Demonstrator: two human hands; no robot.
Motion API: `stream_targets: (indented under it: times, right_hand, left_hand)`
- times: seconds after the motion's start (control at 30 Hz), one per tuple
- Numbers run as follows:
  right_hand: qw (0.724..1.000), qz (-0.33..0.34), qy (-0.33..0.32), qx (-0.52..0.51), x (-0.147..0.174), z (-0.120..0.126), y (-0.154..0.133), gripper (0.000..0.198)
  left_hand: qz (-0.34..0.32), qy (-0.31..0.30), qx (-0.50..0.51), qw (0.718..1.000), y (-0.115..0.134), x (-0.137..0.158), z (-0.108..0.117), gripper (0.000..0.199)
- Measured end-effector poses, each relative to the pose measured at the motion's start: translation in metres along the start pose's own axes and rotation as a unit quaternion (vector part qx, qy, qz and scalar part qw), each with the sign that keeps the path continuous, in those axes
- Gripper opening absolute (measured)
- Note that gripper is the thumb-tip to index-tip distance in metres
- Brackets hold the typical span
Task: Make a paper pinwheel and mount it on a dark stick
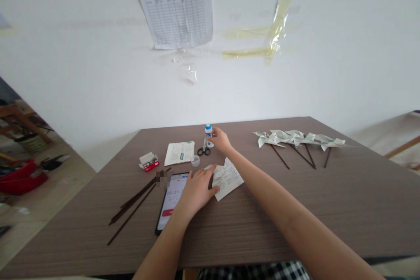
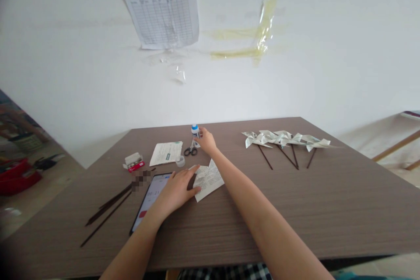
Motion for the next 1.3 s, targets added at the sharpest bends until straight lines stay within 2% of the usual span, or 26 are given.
stream_targets:
  times: [0.17,0.27,0.57,0.73,0.8,0.9,0.97,1.13,1.3]
  right_hand:
    - [1.000,-0.003,0.018,-0.001,0.002,0.012,0.002,0.038]
    - [1.000,0.002,0.027,-0.015,0.005,0.028,0.002,0.034]
    - [0.997,0.018,0.028,-0.070,0.030,0.090,0.004,0.043]
    - [0.993,0.027,-0.020,-0.114,0.057,0.119,0.006,0.046]
    - [0.991,0.027,-0.026,-0.126,0.068,0.128,0.005,0.054]
    - [0.984,0.024,-0.054,-0.171,0.083,0.133,0.003,0.071]
    - [0.978,0.020,-0.070,-0.194,0.093,0.134,0.002,0.075]
    - [0.974,0.003,-0.064,-0.218,0.112,0.135,0.000,0.070]
    - [0.979,0.029,-0.075,-0.189,0.117,0.137,-0.005,0.058]
  left_hand:
    - [-0.005,0.006,-0.006,1.000,-0.001,0.000,-0.001,0.076]
    - [-0.011,0.021,-0.007,1.000,0.000,0.001,0.000,0.075]
    - [-0.004,0.005,-0.002,1.000,0.003,0.001,0.001,0.075]
    - [-0.008,0.008,-0.004,1.000,0.004,-0.001,-0.001,0.075]
    - [-0.007,0.003,-0.004,1.000,0.004,-0.001,-0.002,0.075]
    - [-0.014,0.009,0.004,1.000,0.006,0.000,-0.002,0.073]
    - [-0.021,0.018,0.011,1.000,0.007,0.001,-0.002,0.071]
    - [-0.017,0.007,0.007,1.000,0.010,0.001,-0.003,0.067]
    - [-0.020,0.010,0.005,1.000,0.012,-0.001,-0.004,0.061]
Point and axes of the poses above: each hand's wrist, its own x-axis away from the middle knuckle, its own z-axis out of the back of the hand, y = z × x, the point moved 4 cm from there along -x, towards the middle knuckle
